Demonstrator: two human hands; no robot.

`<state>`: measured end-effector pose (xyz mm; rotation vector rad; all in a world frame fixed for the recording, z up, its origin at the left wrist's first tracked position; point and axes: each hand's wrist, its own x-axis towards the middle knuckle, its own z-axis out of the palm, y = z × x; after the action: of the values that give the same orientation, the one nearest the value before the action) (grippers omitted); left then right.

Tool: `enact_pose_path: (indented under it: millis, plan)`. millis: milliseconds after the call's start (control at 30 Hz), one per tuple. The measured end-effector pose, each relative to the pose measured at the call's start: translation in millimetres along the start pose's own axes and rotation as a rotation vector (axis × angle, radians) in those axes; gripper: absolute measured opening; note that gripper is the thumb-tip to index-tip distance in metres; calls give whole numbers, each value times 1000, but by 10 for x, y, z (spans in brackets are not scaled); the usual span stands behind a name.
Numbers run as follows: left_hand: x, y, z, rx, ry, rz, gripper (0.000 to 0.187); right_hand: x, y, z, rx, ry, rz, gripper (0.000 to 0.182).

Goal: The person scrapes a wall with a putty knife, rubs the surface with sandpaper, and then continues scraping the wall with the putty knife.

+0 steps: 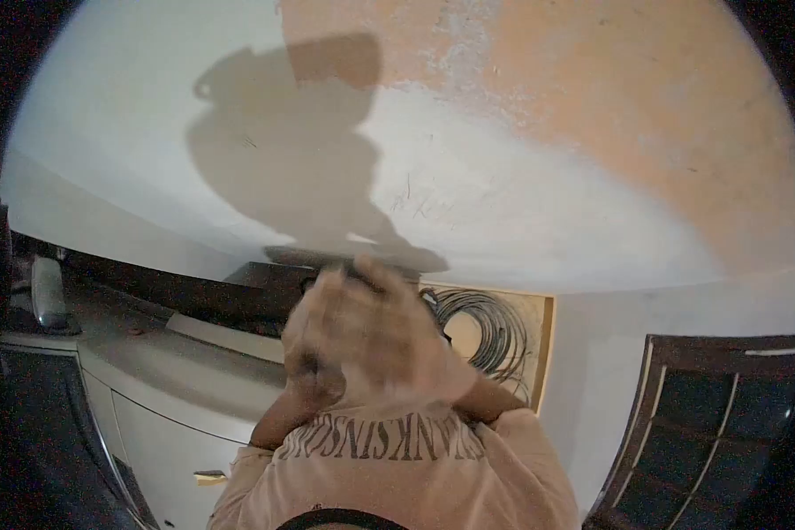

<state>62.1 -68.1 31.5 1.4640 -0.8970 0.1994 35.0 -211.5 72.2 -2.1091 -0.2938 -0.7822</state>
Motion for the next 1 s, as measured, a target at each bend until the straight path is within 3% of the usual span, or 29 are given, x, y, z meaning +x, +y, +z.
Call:
enact_pose_path:
  millis: [67, 133, 200, 300, 433, 467, 533, 600, 633, 733, 833, 900, 1000]
  plan:
    - [-115, 17, -11, -55, -11, -95, 41, 17, 0, -18, -40, -68, -104, 33]
    - [-110, 19, 4, -95, 2, -151, 37, -159, -34, 127, 118, -210, -301, 35]
    - [-43, 13, -17, -133, 8, -110, 35, -181, -103, 116, -59, -207, -393, 34]
    - [-183, -134, -45, -75, 30, -98, 35, -282, -65, 336, 51, -94, -363, 36]
    - [-306, -244, -17, -41, 38, -96, 32, 39, 6, 139, 23, -121, -167, 39]
    - [-294, -232, -1, -71, 60, -168, 30, 3, -44, 137, -185, -226, -202, 38]
    - [-328, -174, 10, -129, 96, -327, 27, -91, -57, 278, -206, -262, -307, 39]
    - [-428, -75, 2, -180, 123, -510, 27, -46, -90, 208, -154, -275, -104, 39]
    - [-431, -62, 9, -207, 143, -590, 28, -94, -109, 243, -93, -269, -151, 38]
    - [-416, -69, -6, -205, 143, -587, 28, -107, -244, 329, 167, -236, -353, 39]
    - [-425, -75, 4, -225, 147, -574, 27, 5, -29, 265, -73, -179, -107, 40]
    - [-409, -88, 8, -234, 158, -553, 26, -178, -99, 469, -884, -162, -379, 40]
    - [-435, -88, 40, -265, 165, -566, 25, -14, 30, 272, -79, -120, -114, 41]
